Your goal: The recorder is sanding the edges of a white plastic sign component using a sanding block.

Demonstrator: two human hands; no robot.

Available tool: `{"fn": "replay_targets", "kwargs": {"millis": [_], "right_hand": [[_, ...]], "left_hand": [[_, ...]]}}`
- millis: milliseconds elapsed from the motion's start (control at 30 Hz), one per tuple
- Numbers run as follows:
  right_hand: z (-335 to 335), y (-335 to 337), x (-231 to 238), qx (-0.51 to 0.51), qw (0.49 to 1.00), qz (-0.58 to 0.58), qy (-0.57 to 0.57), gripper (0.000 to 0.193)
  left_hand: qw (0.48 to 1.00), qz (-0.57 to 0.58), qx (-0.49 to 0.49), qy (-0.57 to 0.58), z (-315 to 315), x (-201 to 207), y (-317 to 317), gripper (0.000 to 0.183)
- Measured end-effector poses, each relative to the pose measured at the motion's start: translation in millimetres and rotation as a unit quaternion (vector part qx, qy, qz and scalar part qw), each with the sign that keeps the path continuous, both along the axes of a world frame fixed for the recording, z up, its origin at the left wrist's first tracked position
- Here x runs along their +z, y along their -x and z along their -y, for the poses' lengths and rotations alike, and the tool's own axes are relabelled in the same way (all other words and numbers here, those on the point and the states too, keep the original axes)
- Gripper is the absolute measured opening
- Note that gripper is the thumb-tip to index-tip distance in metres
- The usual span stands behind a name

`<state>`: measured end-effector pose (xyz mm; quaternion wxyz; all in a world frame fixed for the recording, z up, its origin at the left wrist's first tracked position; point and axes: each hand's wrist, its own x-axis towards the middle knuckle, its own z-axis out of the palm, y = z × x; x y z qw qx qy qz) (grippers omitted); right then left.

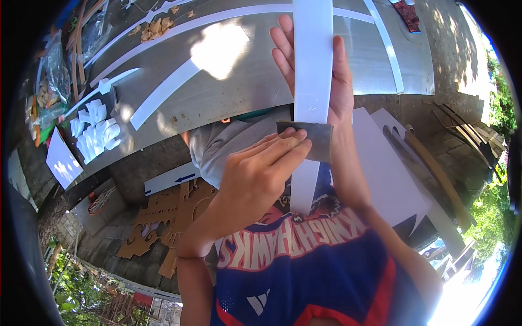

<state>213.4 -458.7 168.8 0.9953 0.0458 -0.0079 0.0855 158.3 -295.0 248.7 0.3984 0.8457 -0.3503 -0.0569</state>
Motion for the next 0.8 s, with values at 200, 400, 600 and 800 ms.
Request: {"fn": "replay_targets", "kwargs": {"millis": [200, 400, 600, 800], "right_hand": [[-7, 1, 6, 0.038, 0.998, 0.000, -0.041, 0.061], [3, -15, 23, 0.041, 0.983, 0.157, -0.083, 0.063], [10, -24, 61, -0.031, 0.986, 0.163, 0.009, 0.063], [-3, -10, 78, -0.047, 0.987, 0.146, 0.040, 0.065]], "left_hand": [[0.998, -0.046, -0.032, 0.010, -7, 13, 2, 0.031], [0.982, -0.121, -0.073, 0.126, -27, 27, 4, 0.026], [0.926, -0.175, 0.139, 0.304, -35, 21, 11, 0.025], [0.810, -0.356, 0.214, 0.414, -42, 11, 12, 0.052]]}}
